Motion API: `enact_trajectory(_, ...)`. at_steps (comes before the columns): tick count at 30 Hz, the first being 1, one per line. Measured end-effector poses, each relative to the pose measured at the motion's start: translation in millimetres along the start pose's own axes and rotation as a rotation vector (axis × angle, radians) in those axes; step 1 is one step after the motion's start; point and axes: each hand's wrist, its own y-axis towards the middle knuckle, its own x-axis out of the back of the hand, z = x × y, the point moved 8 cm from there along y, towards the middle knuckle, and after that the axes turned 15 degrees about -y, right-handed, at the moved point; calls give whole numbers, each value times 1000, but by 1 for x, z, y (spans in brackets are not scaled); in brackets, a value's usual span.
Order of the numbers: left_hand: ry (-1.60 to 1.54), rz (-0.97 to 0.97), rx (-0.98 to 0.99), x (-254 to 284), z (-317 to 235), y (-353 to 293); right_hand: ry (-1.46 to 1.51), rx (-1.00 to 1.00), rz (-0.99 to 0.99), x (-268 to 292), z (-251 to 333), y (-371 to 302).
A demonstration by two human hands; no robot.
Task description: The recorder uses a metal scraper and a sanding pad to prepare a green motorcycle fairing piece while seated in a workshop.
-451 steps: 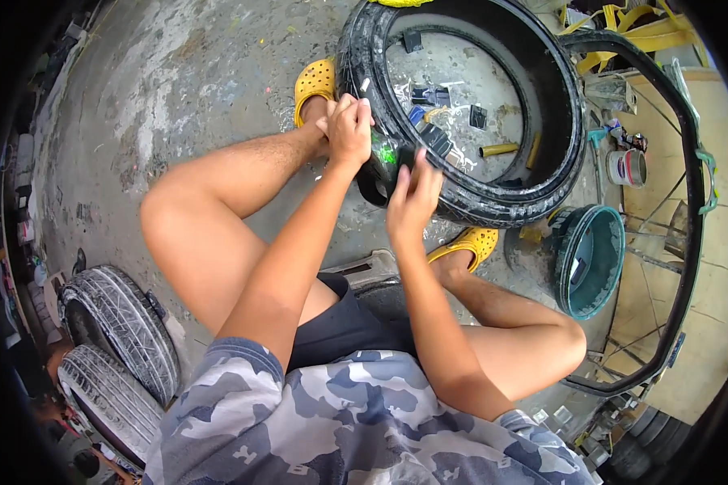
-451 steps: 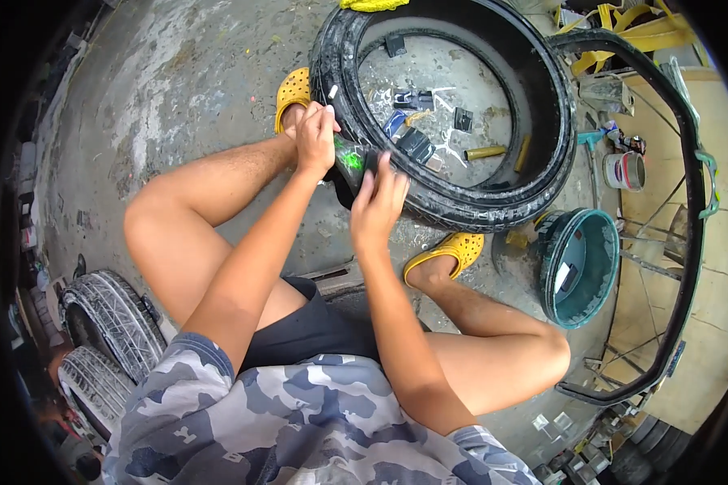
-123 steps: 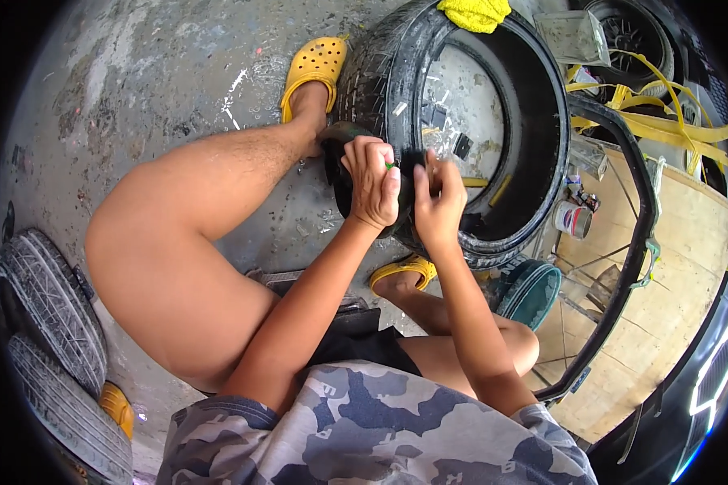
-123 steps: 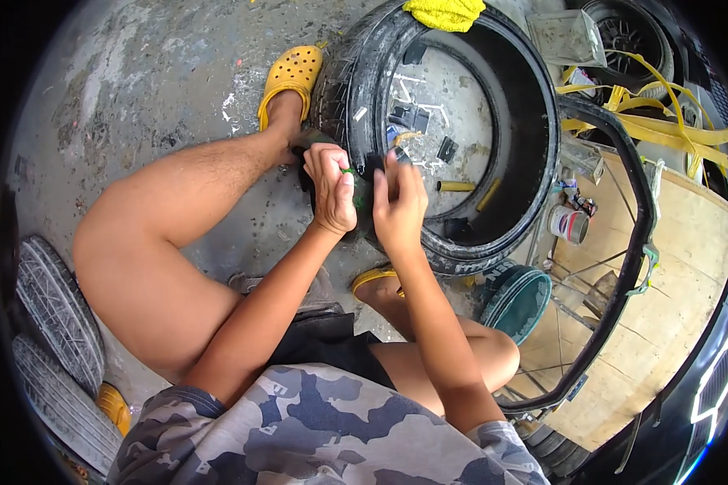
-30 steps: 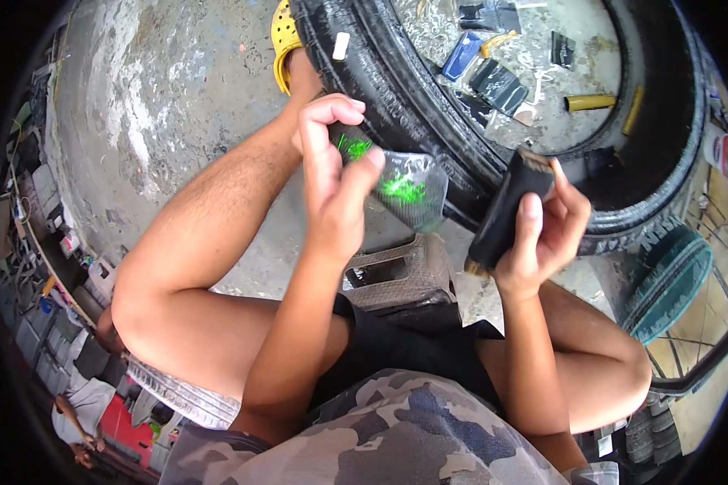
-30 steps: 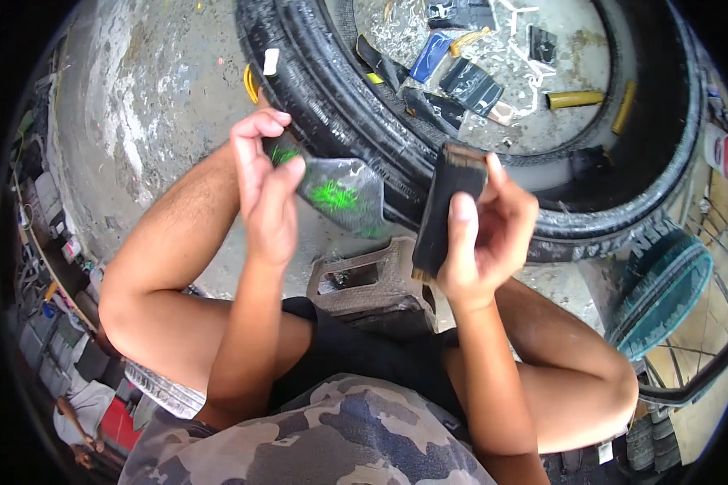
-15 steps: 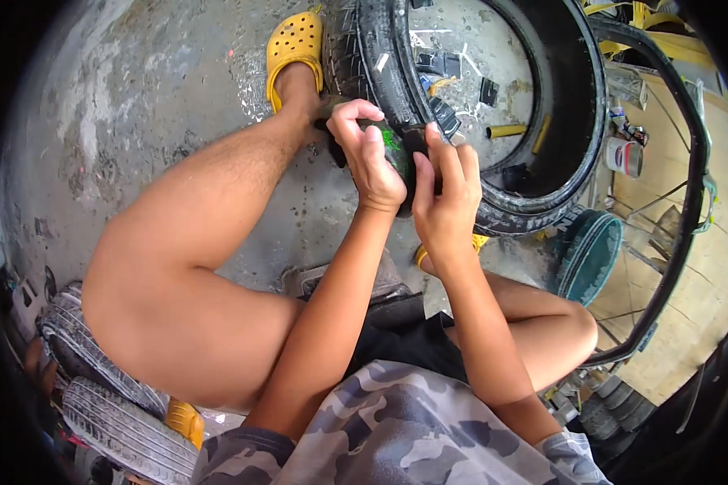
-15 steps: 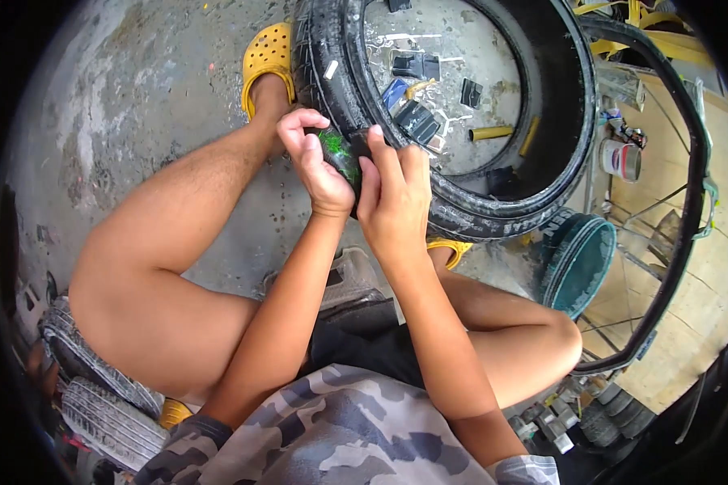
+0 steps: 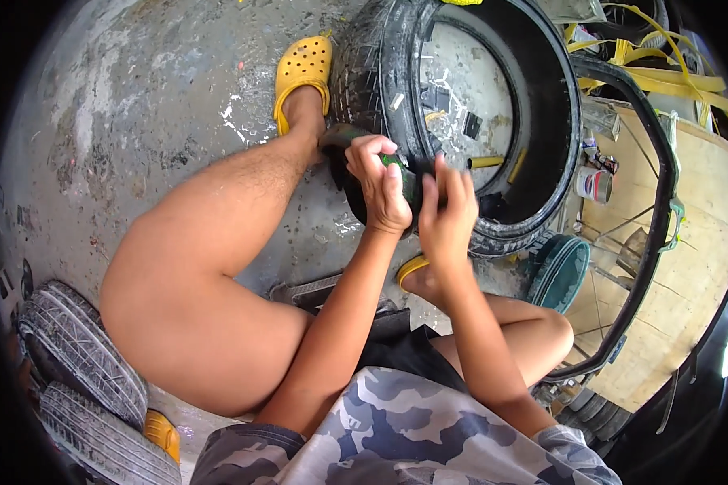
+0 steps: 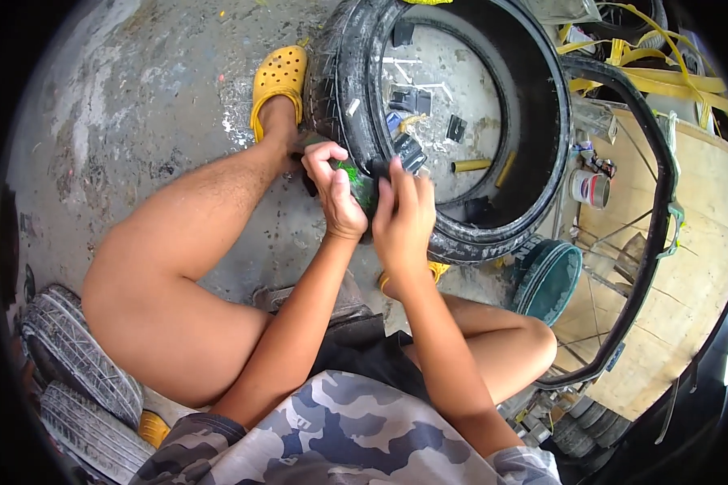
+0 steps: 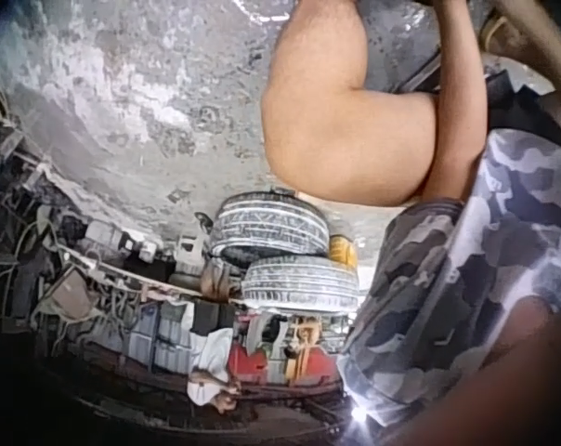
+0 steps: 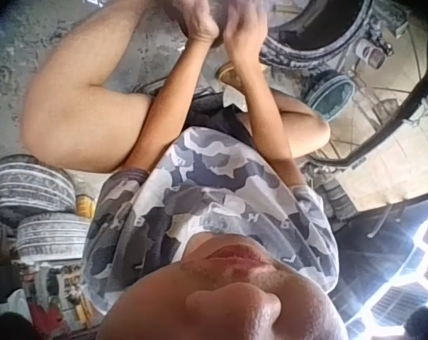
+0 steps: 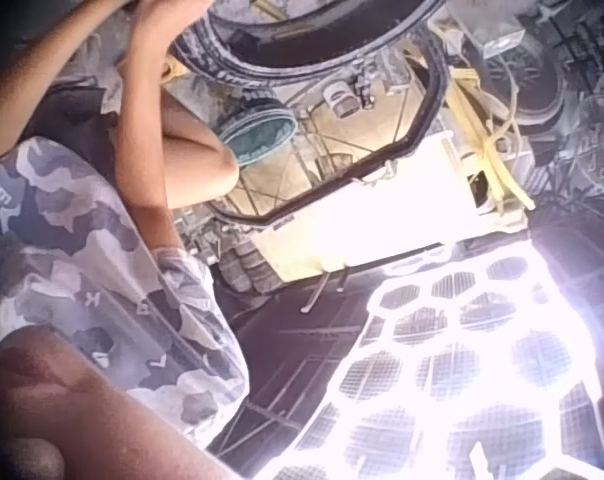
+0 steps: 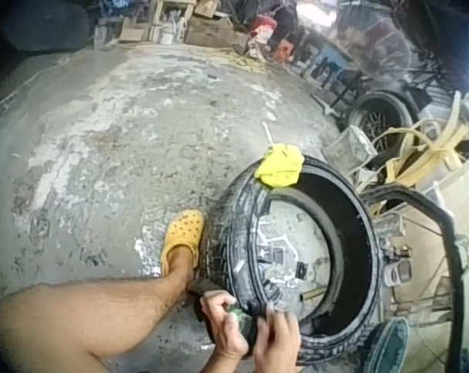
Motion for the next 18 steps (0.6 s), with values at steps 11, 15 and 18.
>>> enact_trajectory(11,25,20,-40,4,-10,2,86,11,-20,-6,-5,25)
enact_trajectory(15,18,64,-93,10,-18,9,453,-401,5,-8,-60,9)
enact_trajectory(18,100,67,15,18,-10,16,701,-580,79,-13,-91,-22)
